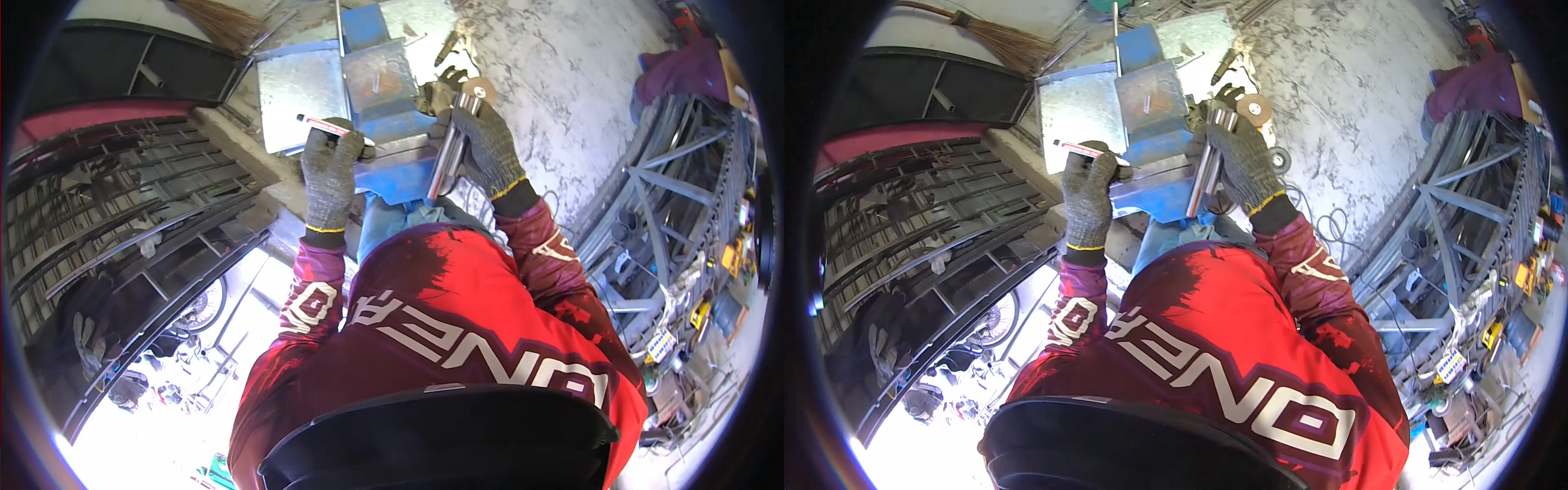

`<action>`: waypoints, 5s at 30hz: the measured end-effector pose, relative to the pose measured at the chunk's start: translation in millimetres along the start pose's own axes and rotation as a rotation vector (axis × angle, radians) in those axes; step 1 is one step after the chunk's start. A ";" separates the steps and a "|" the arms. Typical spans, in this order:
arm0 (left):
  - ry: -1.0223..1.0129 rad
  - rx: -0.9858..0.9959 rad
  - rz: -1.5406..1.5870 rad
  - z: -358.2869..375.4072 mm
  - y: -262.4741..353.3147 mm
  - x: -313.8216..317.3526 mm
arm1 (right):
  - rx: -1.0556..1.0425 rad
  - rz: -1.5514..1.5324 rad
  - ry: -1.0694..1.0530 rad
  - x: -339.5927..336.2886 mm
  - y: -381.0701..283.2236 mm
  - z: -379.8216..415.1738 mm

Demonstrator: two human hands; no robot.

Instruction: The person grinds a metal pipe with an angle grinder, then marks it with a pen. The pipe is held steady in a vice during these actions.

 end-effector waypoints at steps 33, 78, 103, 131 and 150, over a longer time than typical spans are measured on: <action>-0.654 0.093 -1.094 -267.0 -187.6 58.1 | -0.012 0.090 0.226 -45.4 49.5 44.1; -1.033 0.376 -1.487 -188.7 -173.2 75.8 | -0.189 -0.357 0.142 -61.6 -2.2 21.1; -0.202 -0.091 -0.403 14.3 11.5 -21.3 | -0.026 0.012 -0.103 33.7 -23.5 -22.1; -0.721 -0.080 0.090 25.5 -59.3 -55.9 | -0.017 0.607 0.092 139.2 135.3 31.6; -0.174 -0.093 -0.205 43.6 -40.4 -165.2 | -0.052 0.994 -0.115 192.6 202.6 -18.9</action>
Point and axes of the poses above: each hand's wrist, its own z-axis away from the middle knuckle, its own x-axis out of the palm, y = z × x, the point moved 10 cm from there along -z, towards the middle knuckle, and after that the axes turned 12 degrees about x, right-handed, at the moved point
